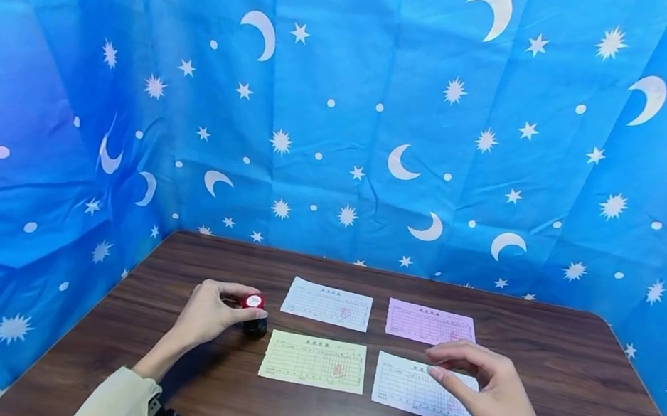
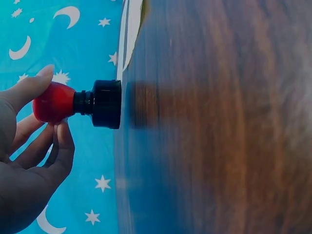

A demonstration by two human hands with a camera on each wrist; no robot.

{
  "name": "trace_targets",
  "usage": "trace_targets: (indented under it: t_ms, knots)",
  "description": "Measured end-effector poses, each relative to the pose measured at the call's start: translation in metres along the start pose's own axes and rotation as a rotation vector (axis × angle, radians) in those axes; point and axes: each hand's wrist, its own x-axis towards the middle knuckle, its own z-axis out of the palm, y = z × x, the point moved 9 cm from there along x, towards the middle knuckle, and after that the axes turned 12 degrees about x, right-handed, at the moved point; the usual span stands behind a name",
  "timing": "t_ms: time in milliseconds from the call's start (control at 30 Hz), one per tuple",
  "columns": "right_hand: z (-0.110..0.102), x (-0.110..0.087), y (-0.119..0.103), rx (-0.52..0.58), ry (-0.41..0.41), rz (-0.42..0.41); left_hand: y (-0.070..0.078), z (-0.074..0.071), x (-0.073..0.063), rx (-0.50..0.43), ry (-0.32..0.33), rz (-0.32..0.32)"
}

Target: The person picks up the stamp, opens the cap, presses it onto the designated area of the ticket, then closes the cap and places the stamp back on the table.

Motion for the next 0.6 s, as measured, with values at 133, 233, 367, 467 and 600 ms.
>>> trace_targets:
  t_ms: [133,233,367,467,600]
  knots:
    - [-0.013,0.004,0.000,-0.033,0.041,0.007,-0.003,0.001,0.004,0.024,-0.013,0.001]
    - [-0.023,0.006,0.000,-0.048,0.073,0.009,-0.005,0.001,0.005,0.031,-0.030,-0.007]
    - [-0.040,0.008,-0.001,-0.086,0.116,-0.009,-0.007,0.004,0.004,0.020,-0.065,-0.016]
    - [-0.054,0.009,0.000,-0.131,0.151,-0.021,-0.009,0.006,0.004,0.017,-0.075,-0.024]
    - [-0.073,0.010,0.003,-0.169,0.192,-0.017,-0.012,0.008,0.003,0.002,-0.084,-0.038]
